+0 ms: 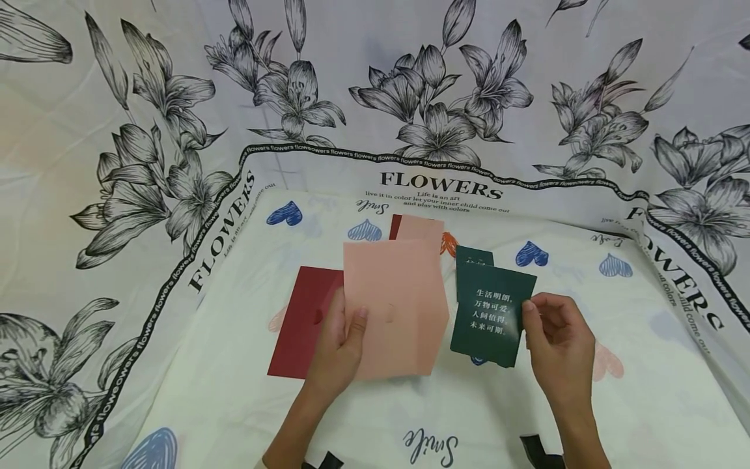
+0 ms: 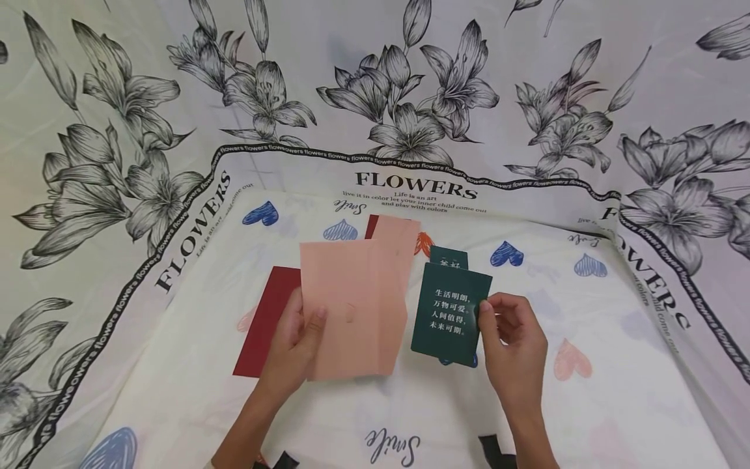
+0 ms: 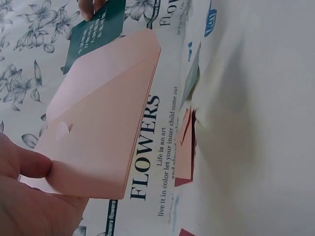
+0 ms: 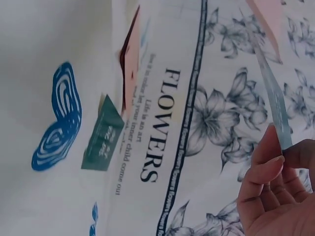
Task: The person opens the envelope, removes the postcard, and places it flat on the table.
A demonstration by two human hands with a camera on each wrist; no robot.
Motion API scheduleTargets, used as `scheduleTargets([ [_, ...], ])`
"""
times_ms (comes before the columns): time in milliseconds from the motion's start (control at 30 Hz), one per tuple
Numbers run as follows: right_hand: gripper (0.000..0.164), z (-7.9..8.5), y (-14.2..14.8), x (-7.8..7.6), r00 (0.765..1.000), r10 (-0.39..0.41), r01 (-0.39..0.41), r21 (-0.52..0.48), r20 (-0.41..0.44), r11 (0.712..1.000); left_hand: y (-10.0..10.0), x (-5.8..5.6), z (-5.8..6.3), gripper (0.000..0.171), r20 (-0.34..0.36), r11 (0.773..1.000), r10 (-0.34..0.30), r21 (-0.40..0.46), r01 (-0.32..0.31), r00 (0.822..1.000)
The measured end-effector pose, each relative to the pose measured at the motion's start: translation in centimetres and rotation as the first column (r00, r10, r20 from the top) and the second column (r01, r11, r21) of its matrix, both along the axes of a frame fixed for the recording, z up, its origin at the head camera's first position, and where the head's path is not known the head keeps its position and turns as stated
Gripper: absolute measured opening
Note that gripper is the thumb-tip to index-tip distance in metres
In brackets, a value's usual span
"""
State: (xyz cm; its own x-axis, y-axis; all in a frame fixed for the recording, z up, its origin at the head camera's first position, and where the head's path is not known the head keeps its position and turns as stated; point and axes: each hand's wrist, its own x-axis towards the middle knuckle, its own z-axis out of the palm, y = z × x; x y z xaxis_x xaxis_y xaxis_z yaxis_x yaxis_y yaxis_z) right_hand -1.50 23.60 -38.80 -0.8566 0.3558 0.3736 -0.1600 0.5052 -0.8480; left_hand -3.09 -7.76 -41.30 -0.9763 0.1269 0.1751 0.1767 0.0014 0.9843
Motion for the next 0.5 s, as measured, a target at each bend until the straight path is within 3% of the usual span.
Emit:
scheduleTargets([
  [233,0.020,0.1,1.7,-0.2,0.999,-0.039,0.039,0.031,0.005,0.999,-0.2,0.0,-0.2,0.045,0.017,1.000,0.008,0.019,-0.009,1.000],
  [500,0.023,1.0,4.6,-0.5,0.990,-0.141,0.141,0.038,-0.006,0.989,-0.6,-0.1,-0.3,0.042,0.027,0.999,0.016,0.029,-0.017,1.000],
])
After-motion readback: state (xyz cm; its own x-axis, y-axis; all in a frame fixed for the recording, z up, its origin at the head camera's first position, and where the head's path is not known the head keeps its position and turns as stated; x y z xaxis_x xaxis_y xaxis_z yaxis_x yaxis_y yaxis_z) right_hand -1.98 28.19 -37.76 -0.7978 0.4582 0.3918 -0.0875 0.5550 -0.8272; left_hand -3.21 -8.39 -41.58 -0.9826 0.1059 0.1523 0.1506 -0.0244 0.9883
